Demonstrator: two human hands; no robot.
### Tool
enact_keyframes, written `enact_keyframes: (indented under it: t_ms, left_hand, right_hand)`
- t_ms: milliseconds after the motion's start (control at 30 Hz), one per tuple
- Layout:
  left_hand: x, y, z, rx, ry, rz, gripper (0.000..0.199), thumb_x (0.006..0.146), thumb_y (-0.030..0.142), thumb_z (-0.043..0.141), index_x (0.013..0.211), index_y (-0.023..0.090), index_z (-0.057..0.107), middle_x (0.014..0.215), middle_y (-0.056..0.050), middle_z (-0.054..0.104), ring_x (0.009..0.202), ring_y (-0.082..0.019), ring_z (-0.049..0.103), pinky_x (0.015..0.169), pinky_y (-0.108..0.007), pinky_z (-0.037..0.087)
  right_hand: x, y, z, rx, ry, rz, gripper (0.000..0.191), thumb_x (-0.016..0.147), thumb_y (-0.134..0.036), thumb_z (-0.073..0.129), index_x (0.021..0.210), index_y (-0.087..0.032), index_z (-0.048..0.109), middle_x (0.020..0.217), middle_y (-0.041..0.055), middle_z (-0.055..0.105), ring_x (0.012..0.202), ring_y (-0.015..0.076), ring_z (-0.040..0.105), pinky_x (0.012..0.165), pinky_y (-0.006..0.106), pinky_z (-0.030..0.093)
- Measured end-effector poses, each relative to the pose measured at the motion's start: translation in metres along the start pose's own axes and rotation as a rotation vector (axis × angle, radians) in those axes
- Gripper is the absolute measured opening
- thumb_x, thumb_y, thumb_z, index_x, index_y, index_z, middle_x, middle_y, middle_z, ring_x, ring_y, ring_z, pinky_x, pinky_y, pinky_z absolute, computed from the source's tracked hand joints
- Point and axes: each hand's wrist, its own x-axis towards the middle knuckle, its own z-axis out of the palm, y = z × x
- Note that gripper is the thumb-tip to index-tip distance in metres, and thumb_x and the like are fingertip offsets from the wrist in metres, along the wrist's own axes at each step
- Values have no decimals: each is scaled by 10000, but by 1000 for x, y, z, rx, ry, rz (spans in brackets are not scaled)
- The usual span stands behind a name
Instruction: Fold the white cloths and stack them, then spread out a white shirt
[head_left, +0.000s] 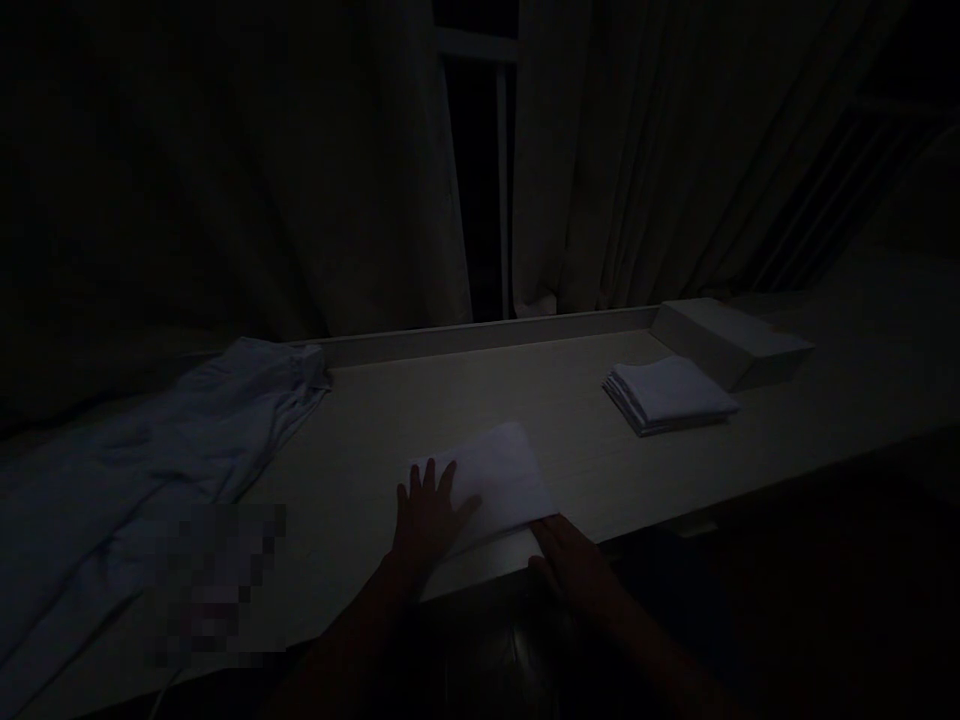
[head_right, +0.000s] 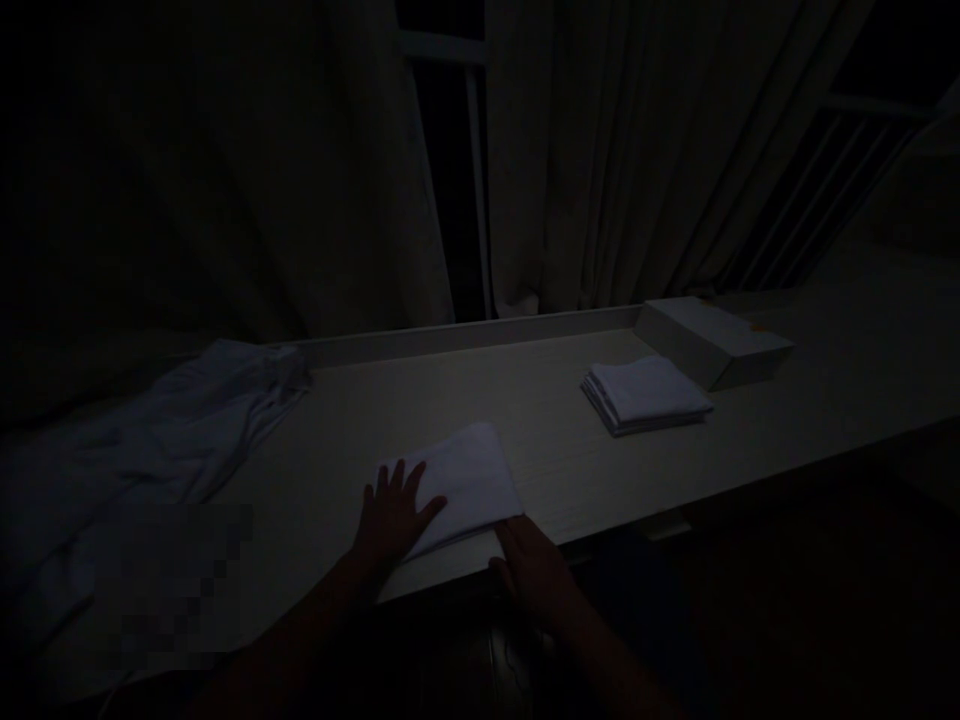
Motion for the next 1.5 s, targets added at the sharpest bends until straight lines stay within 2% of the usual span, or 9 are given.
enact_keyframes:
  t_ms: [233,367,500,633,867,1067,1167,1300,1500]
  left_hand:
    - [-1,2,-3,3,1,-11,847,825,766,289,1489,241,317,1566,-135,261,1446,-402,125,1113,-601,140]
    - [-1,3,-4,7,-5,-26,844,829,761,299,1489,235,317,1571,-134,247,1448,-399,117,1116,-595,137]
    - [-2,2,-2,5,13,-11,841,833,761,281,1485,232,326,1569,-132,253,1450,-396,110,1118,-591,138]
    - [-2,1,0,1,20,-6,851,827,767,276,1484,228,327,1569,-134,253,1447,-400,117,1115,-592,144]
    - [0,1,0,-14,-2,-15,853,821,770,290,1487,237,318,1572,-121,249,1447,-402,114,1117,-595,147]
    - [-7,-7,-4,33,69,30,813,841,730,341,1486,236,318,1571,-132,247,1450,-401,102,1122,-605,139]
    - [-11,-7,-14,84,155,160,726,880,644,381,1477,234,335,1575,-128,235,1459,-381,76,1136,-611,91]
    - [-6,14,-27,69,159,374,586,917,548,393,1449,303,381,1578,-75,249,1468,-318,109,1161,-571,64]
    - [4,52,-17,-40,73,433,688,855,679,408,1476,413,278,1590,-43,212,1449,-385,142,1119,-646,82]
  right_hand:
    - [-17,1,4,-145,76,-31,465,927,-198,493,1390,-170,460,1399,139,513,1314,258,455,1090,497,393]
    - [-21,2,1,-96,116,-16,408,943,-216,476,1349,-183,503,1365,131,547,1287,253,487,1072,493,408]
    - [2,9,-11,99,208,210,288,983,-251,384,1137,-209,623,1105,95,683,1026,212,634,928,404,497]
    - [36,25,-13,210,365,402,301,949,-372,454,1095,-171,626,1032,115,664,955,224,620,826,361,510]
    - [43,43,13,135,286,345,274,869,-381,575,1008,-157,649,944,98,638,925,238,571,849,391,456]
    - [44,43,10,219,281,381,463,856,-366,594,1287,-202,544,1077,88,608,981,231,558,860,379,441]
    - [48,41,8,162,215,408,457,870,-363,574,1315,-265,542,1078,70,598,979,225,555,845,366,433]
    - [48,41,8,130,180,420,430,885,-362,548,1311,-302,557,1061,56,599,980,217,557,840,346,425]
    - [50,37,4,149,178,437,433,890,-369,547,1319,-315,556,1082,58,602,1011,222,564,863,345,425]
